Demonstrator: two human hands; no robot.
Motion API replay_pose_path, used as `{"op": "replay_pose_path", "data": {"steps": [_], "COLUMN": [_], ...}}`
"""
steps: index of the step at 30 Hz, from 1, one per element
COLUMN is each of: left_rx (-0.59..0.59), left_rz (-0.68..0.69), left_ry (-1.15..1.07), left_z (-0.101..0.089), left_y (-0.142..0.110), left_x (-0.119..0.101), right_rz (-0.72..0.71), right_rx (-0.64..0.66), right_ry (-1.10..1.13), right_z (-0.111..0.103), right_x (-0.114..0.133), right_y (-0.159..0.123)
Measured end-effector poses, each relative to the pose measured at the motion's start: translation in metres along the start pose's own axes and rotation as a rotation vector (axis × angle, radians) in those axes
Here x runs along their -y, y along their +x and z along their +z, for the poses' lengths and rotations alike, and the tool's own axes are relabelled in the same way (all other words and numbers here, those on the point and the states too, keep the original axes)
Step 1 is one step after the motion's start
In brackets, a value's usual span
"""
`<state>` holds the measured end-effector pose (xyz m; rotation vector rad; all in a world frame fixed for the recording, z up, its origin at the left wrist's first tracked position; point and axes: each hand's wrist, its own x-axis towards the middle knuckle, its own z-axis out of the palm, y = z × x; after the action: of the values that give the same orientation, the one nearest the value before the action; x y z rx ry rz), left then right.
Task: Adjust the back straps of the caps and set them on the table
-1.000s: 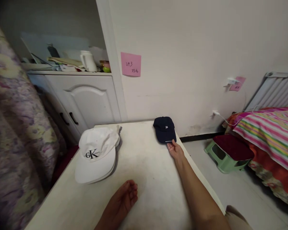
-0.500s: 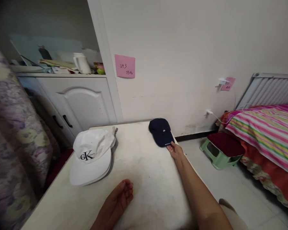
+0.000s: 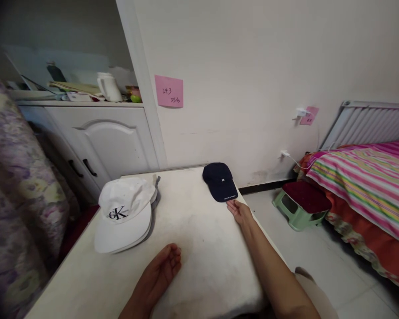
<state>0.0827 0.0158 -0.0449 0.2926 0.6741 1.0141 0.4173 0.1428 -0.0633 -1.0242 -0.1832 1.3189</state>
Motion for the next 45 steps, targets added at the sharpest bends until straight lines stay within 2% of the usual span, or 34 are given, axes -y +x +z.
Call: {"op": "replay_pose_path", "data": {"steps": [5, 10, 14, 20, 26, 28, 33, 45], "left_rx": [0.037, 0.061, 0.039, -0.054, -0.218, -0.254, -0.293, -0.328], "left_rz": [0.012, 0.031, 0.079, 0.287, 0.579, 0.639, 0.665, 0.619], "left_ry": [0.022, 0.02, -0.009, -0.089, -0.196, -0.215, -0.242, -0.298], "left_z": [0.001, 0.003, 0.003, -0.009, -0.032, -0.037, -0.039, -0.046], "left_y": [0.0, -0.003, -0.009, -0.029, -0.052, -0.057, -0.064, -0.066], "left_x": [0.0, 0.003, 0.007, 0.001, -0.036, -0.046, -0.055, -0.076], "right_rz": [-0.034, -0.079, -0.138, -0.224, -0.249, -0.253, -0.258, -0.271], "right_rx": [0.041, 0.173, 0.244, 0.276, 0.269, 0.267, 0.268, 0.282], "right_ry": [-0.089, -0.232, -0.387, -0.573, -0.655, -0.67, -0.703, -0.744], "right_z": [-0.013, -0.03, -0.035, -0.034, -0.039, -0.04, -0.043, -0.046], "right_x": [-0.008, -0.027, -0.042, -0.055, -0.058, -0.06, -0.062, -0.062], "right_y": [-0.038, -0.09, -0.115, -0.115, -0.111, -0.11, -0.109, -0.11]}}
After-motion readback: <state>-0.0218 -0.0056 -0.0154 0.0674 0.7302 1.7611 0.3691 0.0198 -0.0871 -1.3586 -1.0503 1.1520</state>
